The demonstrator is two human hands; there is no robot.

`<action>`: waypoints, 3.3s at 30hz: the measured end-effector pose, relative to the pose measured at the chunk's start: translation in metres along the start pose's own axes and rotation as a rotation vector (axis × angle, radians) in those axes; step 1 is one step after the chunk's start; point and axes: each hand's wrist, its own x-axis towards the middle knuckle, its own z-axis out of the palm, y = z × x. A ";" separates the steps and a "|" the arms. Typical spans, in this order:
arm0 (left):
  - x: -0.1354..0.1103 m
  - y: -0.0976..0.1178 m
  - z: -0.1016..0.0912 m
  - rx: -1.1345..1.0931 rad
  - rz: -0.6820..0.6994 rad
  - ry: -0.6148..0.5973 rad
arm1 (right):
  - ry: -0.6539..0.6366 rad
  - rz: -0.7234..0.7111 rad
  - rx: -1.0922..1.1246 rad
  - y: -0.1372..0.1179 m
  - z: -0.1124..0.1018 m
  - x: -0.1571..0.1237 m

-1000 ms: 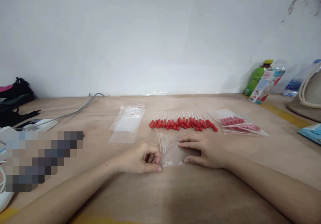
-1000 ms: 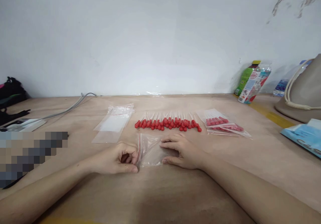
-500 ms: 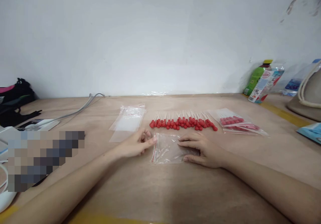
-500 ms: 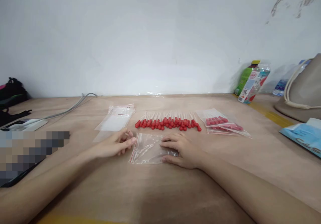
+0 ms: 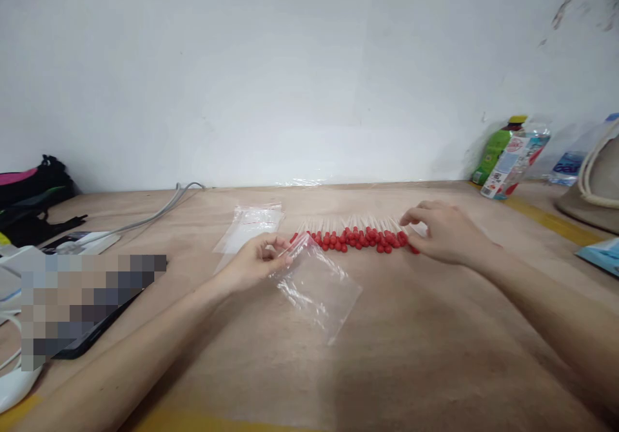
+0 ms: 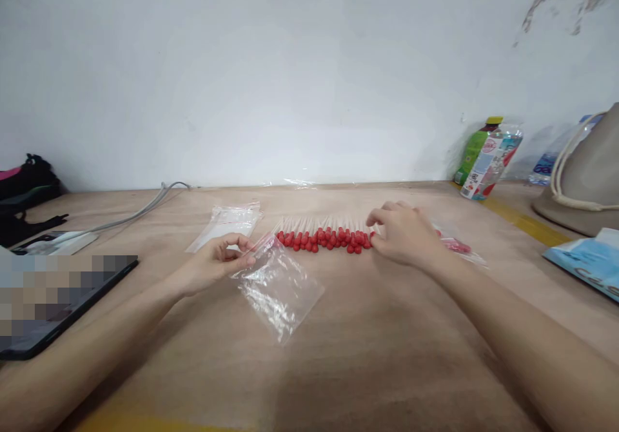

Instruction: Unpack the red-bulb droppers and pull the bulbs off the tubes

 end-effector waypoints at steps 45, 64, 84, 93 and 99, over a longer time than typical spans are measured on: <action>0.010 -0.005 0.014 0.565 0.421 0.109 | -0.596 0.547 1.610 -0.108 0.033 -0.030; 0.001 -0.003 0.065 0.429 0.823 -0.101 | -0.681 0.534 1.560 -0.104 0.033 -0.030; 0.014 -0.009 0.068 0.626 1.124 0.010 | -0.779 0.558 1.573 -0.096 0.032 -0.026; 0.014 -0.008 0.068 0.627 1.131 -0.025 | -0.773 0.581 1.554 -0.098 0.030 -0.026; 0.014 -0.008 0.067 0.620 1.137 -0.040 | -0.768 0.590 1.551 -0.098 0.029 -0.026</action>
